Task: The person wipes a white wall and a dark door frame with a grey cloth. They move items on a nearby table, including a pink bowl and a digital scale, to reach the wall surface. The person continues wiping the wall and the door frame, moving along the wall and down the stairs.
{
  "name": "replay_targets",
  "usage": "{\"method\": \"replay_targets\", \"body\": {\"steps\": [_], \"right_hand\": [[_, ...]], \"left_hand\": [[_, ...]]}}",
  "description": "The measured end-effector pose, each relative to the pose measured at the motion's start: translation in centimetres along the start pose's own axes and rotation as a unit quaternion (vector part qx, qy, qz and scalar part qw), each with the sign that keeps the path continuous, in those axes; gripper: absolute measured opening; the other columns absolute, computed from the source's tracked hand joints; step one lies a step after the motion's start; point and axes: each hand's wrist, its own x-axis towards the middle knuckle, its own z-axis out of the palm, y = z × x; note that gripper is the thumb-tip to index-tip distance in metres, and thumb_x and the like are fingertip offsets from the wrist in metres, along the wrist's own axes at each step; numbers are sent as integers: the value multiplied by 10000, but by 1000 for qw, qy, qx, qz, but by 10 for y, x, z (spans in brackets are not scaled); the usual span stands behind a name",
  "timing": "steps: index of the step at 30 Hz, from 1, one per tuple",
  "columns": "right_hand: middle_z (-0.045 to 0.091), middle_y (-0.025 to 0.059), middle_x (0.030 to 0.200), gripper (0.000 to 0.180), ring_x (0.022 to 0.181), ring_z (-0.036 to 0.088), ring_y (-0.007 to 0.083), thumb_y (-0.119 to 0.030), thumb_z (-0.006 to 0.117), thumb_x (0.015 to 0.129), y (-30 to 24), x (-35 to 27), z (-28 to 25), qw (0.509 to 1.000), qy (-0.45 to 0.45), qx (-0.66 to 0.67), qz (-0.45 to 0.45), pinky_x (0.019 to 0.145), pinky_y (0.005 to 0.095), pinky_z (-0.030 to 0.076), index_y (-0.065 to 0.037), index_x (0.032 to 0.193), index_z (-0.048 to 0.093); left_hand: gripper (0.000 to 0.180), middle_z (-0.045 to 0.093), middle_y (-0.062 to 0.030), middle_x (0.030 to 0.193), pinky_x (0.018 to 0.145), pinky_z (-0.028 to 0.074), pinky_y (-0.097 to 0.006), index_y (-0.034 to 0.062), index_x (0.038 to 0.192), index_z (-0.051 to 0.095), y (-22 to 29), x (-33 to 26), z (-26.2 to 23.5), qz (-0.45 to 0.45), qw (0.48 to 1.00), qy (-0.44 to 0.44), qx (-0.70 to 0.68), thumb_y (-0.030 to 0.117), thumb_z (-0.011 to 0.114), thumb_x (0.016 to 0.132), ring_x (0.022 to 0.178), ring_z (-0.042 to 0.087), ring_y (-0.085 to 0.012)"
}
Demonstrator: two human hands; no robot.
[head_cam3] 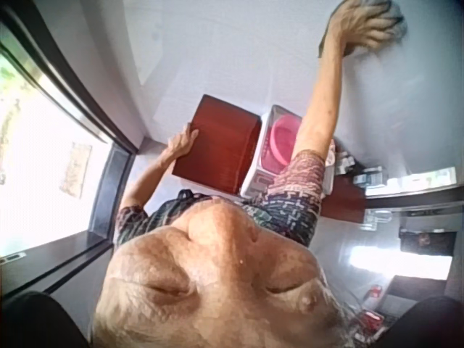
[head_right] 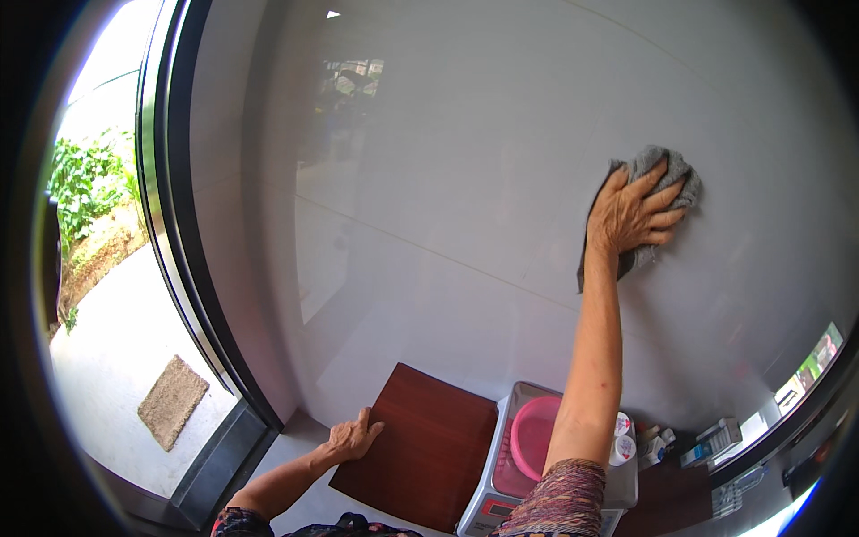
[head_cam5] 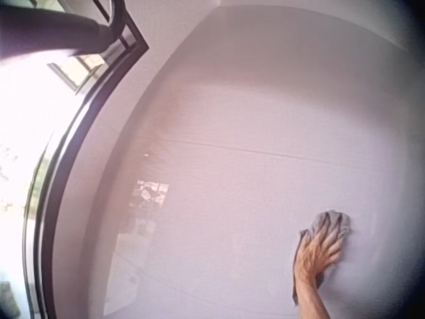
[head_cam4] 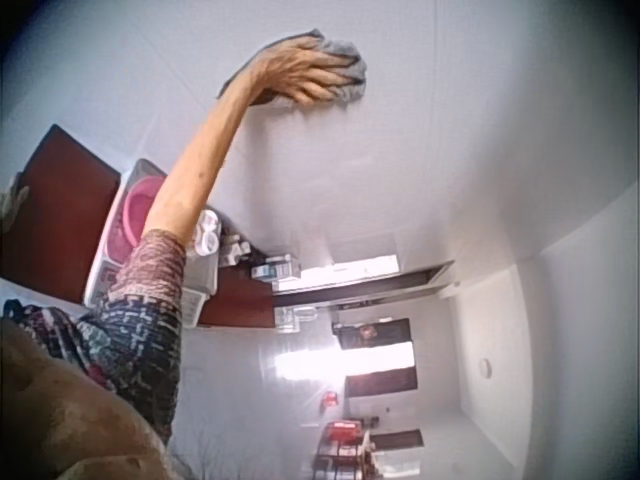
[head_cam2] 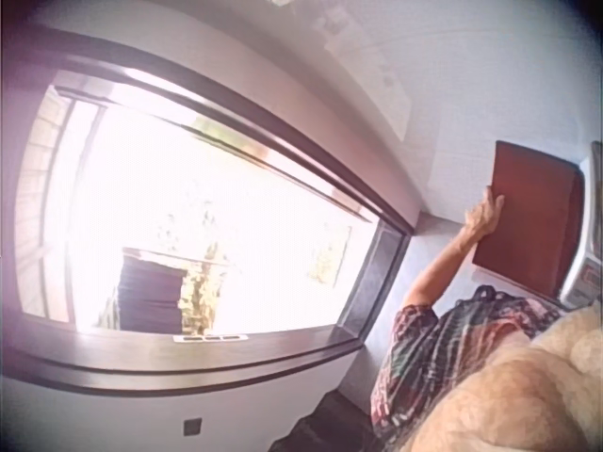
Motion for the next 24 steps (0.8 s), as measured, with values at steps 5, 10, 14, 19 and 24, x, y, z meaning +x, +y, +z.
{"method": "replay_targets", "body": {"steps": [5, 10, 14, 19, 24], "right_hand": [[302, 121, 1459, 541, 1251, 288, 464, -411, 544, 833, -94, -2, -30, 989, 4, 111, -93, 908, 600, 276, -271, 1346, 448], [309, 136, 1463, 510, 1284, 245, 468, -389, 543, 839, -163, -22, -56, 966, 7, 187, -178, 946, 617, 229, -282, 1333, 482], [383, 115, 1428, 495, 1290, 290, 434, -367, 554, 818, -199, -66, -78, 937, 15, 250, -242, 964, 610, 230, -285, 1305, 517], [409, 82, 1415, 495, 1294, 319, 419, -378, 578, 793, -227, -150, -108, 886, -22, 320, -334, 988, 618, 233, -280, 1278, 546], [336, 30, 1480, 581, 1338, 282, 344, -422, 643, 767, -205, -213, -124, 780, -120, 368, -492, 1035, 581, 216, -321, 1321, 501]], "left_hand": [[649, 651, -274, 885, 795, 458, -527, 19, 1322, 321, -3, 2, -3, -4, 1000, -27, -14, 544, 349, 942, 884, 615, -456], [613, 646, -273, 889, 776, 460, -532, 21, 1300, 329, -1, 1, -5, 0, 998, -41, -52, 518, 371, 945, 878, 608, -462], [605, 646, -270, 837, 755, 462, -537, 16, 1294, 325, -4, 0, -6, 7, 995, -37, -91, 508, 379, 946, 843, 614, -462], [549, 657, -257, 849, 772, 466, -534, 29, 1245, 334, -4, 0, -5, 3, 995, -36, -92, 492, 383, 953, 840, 624, -454], [617, 650, -270, 876, 780, 461, -529, 37, 1330, 313, -4, 1, -3, -9, 994, -44, -97, 518, 370, 947, 876, 615, -456]]}}
